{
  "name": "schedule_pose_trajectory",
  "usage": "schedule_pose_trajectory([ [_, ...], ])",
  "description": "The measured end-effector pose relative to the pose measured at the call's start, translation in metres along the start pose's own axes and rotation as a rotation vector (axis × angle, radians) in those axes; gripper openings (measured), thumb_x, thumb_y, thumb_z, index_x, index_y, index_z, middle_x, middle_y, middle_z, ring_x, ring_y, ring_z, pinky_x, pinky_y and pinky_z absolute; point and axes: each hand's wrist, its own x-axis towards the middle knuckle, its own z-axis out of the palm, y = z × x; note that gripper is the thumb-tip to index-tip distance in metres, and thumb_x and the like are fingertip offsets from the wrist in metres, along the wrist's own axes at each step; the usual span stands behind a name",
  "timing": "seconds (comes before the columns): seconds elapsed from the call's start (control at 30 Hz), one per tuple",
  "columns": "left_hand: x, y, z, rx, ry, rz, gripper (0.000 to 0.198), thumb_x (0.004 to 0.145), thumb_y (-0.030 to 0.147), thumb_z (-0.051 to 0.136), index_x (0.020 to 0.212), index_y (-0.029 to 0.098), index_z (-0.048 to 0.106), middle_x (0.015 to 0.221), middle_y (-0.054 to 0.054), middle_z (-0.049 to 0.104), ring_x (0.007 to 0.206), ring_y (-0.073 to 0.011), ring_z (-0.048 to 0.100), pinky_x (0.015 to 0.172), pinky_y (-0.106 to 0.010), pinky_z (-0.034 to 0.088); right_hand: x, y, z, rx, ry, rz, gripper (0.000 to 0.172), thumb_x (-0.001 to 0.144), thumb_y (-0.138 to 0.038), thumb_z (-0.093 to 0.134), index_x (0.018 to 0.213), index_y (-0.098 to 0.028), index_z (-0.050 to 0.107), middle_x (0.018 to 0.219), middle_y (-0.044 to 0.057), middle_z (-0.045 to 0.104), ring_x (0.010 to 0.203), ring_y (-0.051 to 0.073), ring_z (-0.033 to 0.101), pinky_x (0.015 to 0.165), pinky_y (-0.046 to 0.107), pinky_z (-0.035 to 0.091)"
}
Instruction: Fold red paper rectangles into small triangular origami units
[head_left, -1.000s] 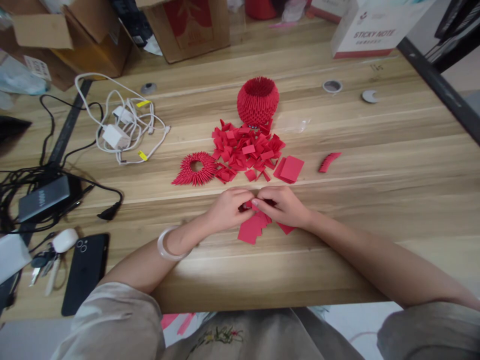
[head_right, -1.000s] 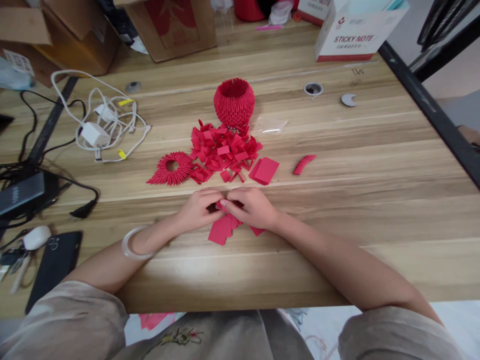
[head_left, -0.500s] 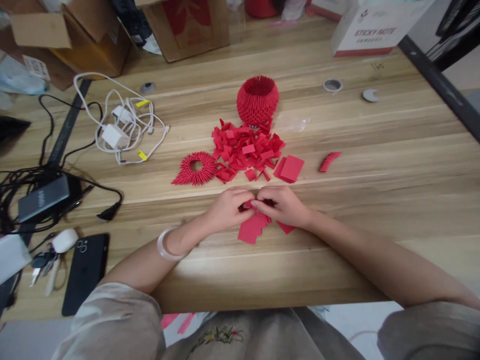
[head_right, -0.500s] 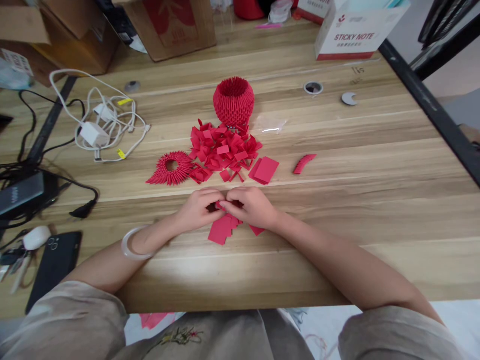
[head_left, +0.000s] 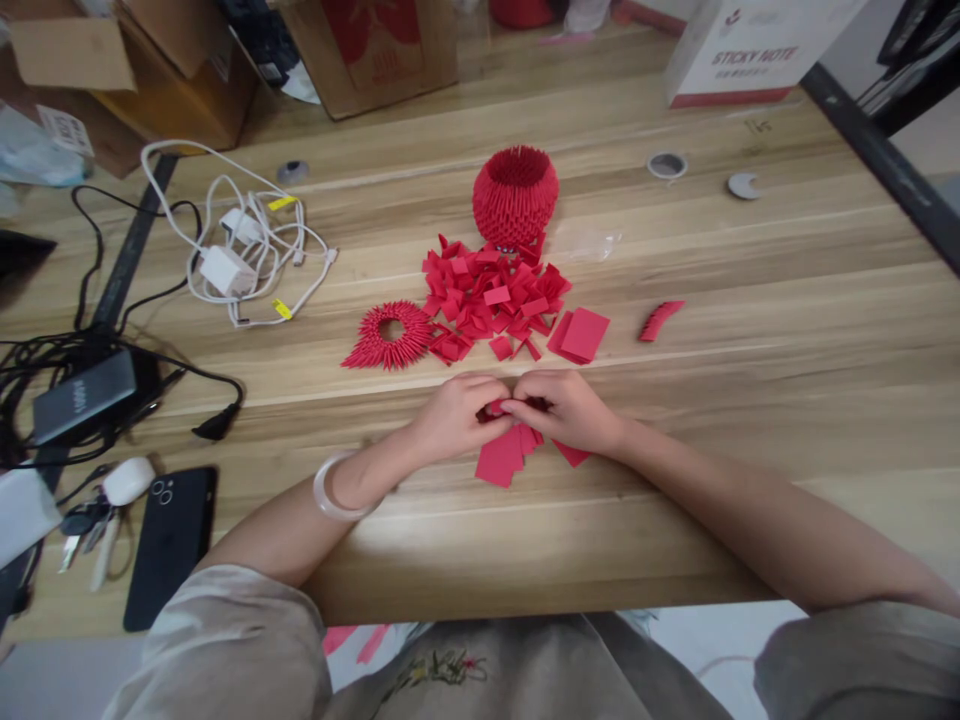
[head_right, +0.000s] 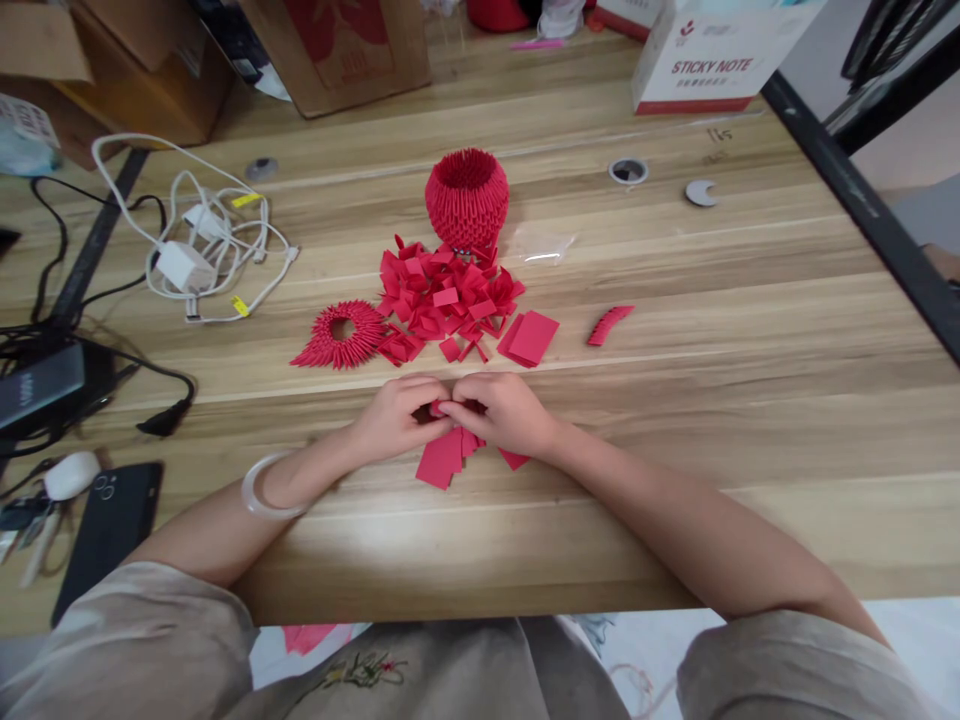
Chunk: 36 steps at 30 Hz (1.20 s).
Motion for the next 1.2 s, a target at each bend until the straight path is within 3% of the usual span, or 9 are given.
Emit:
schedule_pose_trajectory([
  [0.8, -0.0002, -0.0005, 0.0001, -0.007, 0.006, 0.007, 0.022, 0.079, 0.02, 0.055, 0.062, 0.016, 0.04, 0.06, 0.003, 0.044, 0.058, -0.0098, 0.043, 0.056, -0.02, 0.034, -0.0009, 0.0011, 0.0014, 0.026, 0.01, -0.003, 0.033, 0.087, -0.028, 0.053, 0.058, -0.015, 0.048, 0.053, -0.003, 0.045, 0.052, 0.007, 0.041, 0.053, 0.019, 0.032],
  [1.2, 0.0001, -0.0002, 0.0004, 0.012, 0.001, -0.001, 0.023, 0.08, 0.023, 0.052, 0.061, 0.017, 0.041, 0.059, 0.003, 0.045, 0.058, -0.0105, 0.044, 0.056, -0.021, 0.036, -0.0003, -0.0008, -0.0002, 0.014, 0.003, -0.003, 0.033, 0.087, -0.026, 0.051, 0.057, -0.016, 0.043, 0.052, -0.003, 0.042, 0.051, 0.007, 0.038, 0.053, 0.019, 0.03],
])
